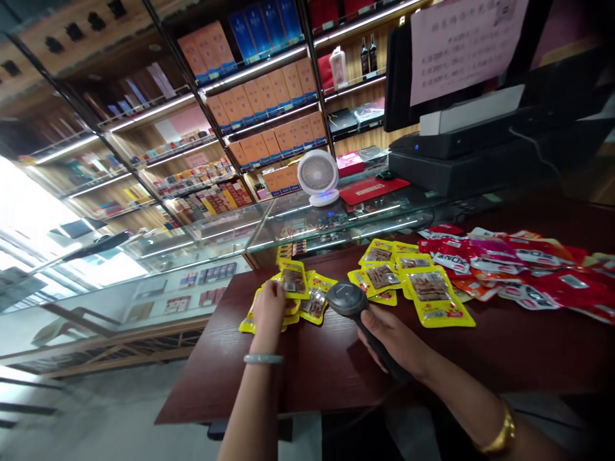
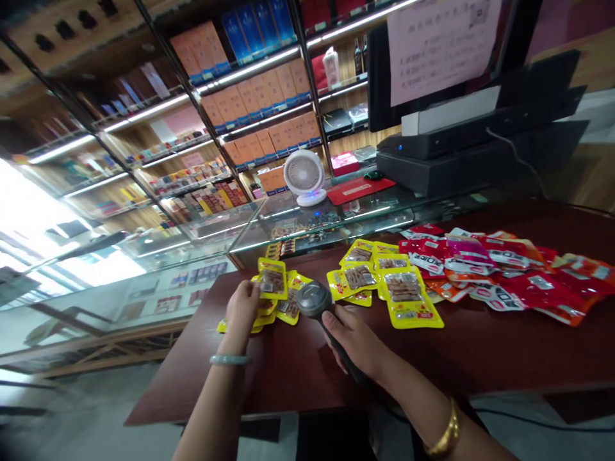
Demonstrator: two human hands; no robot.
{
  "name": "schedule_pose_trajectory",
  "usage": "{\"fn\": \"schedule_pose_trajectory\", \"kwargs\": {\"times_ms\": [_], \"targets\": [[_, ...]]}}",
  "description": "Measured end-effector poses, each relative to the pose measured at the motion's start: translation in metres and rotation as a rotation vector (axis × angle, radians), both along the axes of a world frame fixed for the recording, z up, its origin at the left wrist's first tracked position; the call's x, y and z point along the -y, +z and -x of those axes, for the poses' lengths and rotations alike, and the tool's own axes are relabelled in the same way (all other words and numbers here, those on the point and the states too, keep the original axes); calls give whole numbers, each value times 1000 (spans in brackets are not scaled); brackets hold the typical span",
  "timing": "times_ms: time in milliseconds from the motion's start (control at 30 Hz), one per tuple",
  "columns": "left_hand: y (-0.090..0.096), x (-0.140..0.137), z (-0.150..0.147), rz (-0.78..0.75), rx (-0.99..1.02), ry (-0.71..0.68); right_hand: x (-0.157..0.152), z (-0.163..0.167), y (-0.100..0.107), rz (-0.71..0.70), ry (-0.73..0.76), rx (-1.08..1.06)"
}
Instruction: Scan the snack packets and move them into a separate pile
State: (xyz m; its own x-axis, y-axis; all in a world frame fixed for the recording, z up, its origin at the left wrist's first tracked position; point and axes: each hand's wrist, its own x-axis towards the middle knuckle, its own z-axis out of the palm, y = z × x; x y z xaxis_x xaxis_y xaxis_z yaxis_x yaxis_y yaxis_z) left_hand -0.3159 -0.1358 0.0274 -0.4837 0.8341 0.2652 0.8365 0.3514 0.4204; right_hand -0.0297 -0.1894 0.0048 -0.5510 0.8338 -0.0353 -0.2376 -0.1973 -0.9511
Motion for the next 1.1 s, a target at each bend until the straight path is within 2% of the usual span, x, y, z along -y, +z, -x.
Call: {"fn": "schedule_pose_trajectory", "kwargs": {"times_ms": [67, 133, 200, 300, 433, 533, 667, 767, 833, 933, 1100], "targets": [[7, 6, 12, 45, -93, 129, 0, -3, -2, 0, -14, 3], [13, 10, 12, 32, -171, 238, 0, -6, -3, -3, -26, 4], [15, 11, -1, -46, -261, 244, 1, -7, -3, -1, -42, 4], [11, 10, -35, -50, -380, 21, 2, -10, -3, 5, -61, 13], [-1, 5, -65, 207, -410, -274, 5, -15, -2, 3, -73, 17], [-5, 2, -64, 317, -388, -334, 6, -22, -1, 6, -90, 11], [-1, -4, -54, 346, -418, -306, 6, -31, 0, 4, -115, 5], [1, -10, -61, 325, -469, -255, 6, -37, 0, 11, -123, 1], [0, -14, -77, 254, -497, -271, 7, -41, -1, 24, -132, 1], [-5, -24, -115, 165, -474, -422, 8, -49, -5, 46, -157, 2], [-14, -45, -175, 193, -356, -684, 9, -66, -17, 129, -244, 24]]}}
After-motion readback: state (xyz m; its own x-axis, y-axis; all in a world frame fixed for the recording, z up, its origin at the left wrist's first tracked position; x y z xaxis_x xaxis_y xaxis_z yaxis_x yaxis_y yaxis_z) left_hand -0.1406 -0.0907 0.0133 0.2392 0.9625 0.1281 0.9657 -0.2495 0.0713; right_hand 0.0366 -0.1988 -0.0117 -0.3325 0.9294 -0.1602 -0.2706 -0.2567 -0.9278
